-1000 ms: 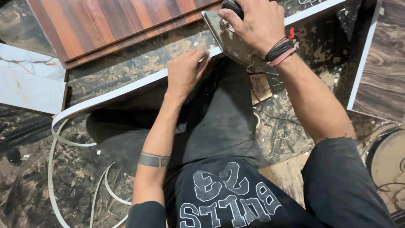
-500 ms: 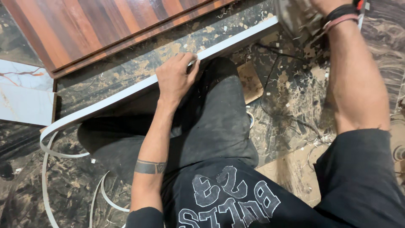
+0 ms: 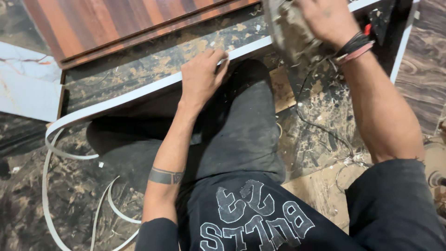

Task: The person sits on the floor with a wooden panel across their lap and applies white edge banding tape to the panel's edge. They align the tape along the edge, then run a heated edge banding iron along the tape to press it onto the wood, working along the length of the panel.

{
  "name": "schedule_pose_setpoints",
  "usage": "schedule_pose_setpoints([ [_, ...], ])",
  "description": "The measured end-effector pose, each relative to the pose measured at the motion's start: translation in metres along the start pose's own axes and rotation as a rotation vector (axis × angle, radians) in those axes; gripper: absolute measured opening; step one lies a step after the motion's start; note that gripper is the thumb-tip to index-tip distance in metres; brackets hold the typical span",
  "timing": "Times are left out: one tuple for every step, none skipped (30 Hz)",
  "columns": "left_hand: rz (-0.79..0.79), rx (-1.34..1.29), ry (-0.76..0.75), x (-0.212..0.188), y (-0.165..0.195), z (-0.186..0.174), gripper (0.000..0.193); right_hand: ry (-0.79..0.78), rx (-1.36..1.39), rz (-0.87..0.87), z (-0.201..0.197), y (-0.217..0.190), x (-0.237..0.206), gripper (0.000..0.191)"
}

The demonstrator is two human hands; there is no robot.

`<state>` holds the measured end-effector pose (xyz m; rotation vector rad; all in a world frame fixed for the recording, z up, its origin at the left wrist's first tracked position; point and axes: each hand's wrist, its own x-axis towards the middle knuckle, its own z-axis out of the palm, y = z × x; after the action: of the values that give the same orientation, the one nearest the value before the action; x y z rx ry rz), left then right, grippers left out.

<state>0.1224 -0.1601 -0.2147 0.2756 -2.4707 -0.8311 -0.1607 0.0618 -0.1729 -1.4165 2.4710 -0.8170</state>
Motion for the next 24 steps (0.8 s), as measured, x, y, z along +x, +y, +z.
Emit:
schedule_pose_setpoints([
  [0.002,0.001,-0.004,-0.002,-0.003,-0.003,0.01,-0.019,-0.037,-0.016,0.012,-0.022,0.007,0.038],
  [0.002,0.002,-0.01,-0.004,-0.005,-0.007,0.009,-0.039,-0.074,-0.031,0.02,-0.045,0.013,0.037],
  [0.004,0.001,-0.016,-0.007,-0.008,-0.011,0.009,-0.058,-0.112,-0.045,0.027,-0.068,0.017,0.038],
  [0.004,0.008,-0.021,-0.011,-0.011,-0.018,0.009,-0.095,-0.094,0.005,0.035,-0.091,0.021,0.038],
  [0.006,0.016,-0.024,-0.016,-0.016,-0.027,0.009,-0.129,-0.076,0.053,0.043,-0.112,0.024,0.039],
  [0.008,0.024,-0.028,-0.021,-0.021,-0.037,0.009,-0.164,-0.058,0.101,0.051,-0.131,0.028,0.04],
  [0.016,0.03,-0.028,-0.027,-0.025,-0.048,0.01,-0.192,-0.048,0.1,0.059,-0.147,0.033,0.04],
  [0.023,0.035,-0.026,-0.033,-0.029,-0.058,0.01,-0.22,-0.04,0.098,0.066,-0.16,0.037,0.04],
  [0.032,0.04,-0.021,-0.038,-0.034,-0.068,0.011,-0.248,-0.034,0.095,0.072,-0.17,0.041,0.041],
  [0.028,0.039,-0.013,-0.043,-0.037,-0.078,0.011,-0.272,0.019,0.075,0.078,-0.179,0.045,0.04],
  [0.027,0.036,-0.008,-0.048,-0.04,-0.086,0.011,-0.294,0.071,0.059,0.082,-0.186,0.048,0.04],
  [0.03,0.033,-0.004,-0.05,-0.042,-0.091,0.011,-0.313,0.123,0.045,0.082,-0.19,0.05,0.039],
  [0.023,0.041,-0.007,-0.052,-0.044,-0.095,0.011,-0.324,0.134,-0.015,0.082,-0.193,0.052,0.039],
  [0.017,0.046,-0.013,-0.053,-0.044,-0.097,0.011,-0.335,0.145,-0.072,0.08,-0.195,0.055,0.038],
  [0.014,0.051,-0.019,-0.053,-0.045,-0.098,0.011,-0.345,0.154,-0.128,0.077,-0.197,0.056,0.038],
  [0.012,0.051,-0.01,-0.054,-0.045,-0.098,0.011,-0.409,0.184,-0.021,0.073,-0.197,0.056,0.038],
  [0.012,0.051,0.001,-0.054,-0.045,-0.098,0.01,-0.472,0.213,0.084,0.067,-0.195,0.056,0.038],
  [0.013,0.053,0.012,-0.053,-0.045,-0.098,0.01,-0.532,0.242,0.188,0.061,-0.192,0.057,0.038],
  [0.007,0.059,0.013,-0.053,-0.045,-0.098,0.01,-0.5,0.238,0.186,0.056,-0.188,0.056,0.038],
  [0.001,0.064,0.013,-0.053,-0.045,-0.097,0.01,-0.469,0.233,0.185,0.046,-0.18,0.053,0.038],
  [-0.005,0.069,0.017,-0.053,-0.045,-0.097,0.011,-0.437,0.224,0.181,0.035,-0.168,0.052,0.038],
  [-0.009,0.072,0.015,-0.053,-0.046,-0.097,0.011,-0.421,0.231,0.275,0.025,-0.154,0.049,0.037],
  [-0.016,0.074,0.012,-0.053,-0.046,-0.097,0.011,-0.407,0.238,0.37,0.015,-0.137,0.044,0.037],
  [-0.024,0.075,0.008,-0.053,-0.046,-0.096,0.011,-0.363,0.272,0.494,0.003,-0.116,0.036,0.036],
])
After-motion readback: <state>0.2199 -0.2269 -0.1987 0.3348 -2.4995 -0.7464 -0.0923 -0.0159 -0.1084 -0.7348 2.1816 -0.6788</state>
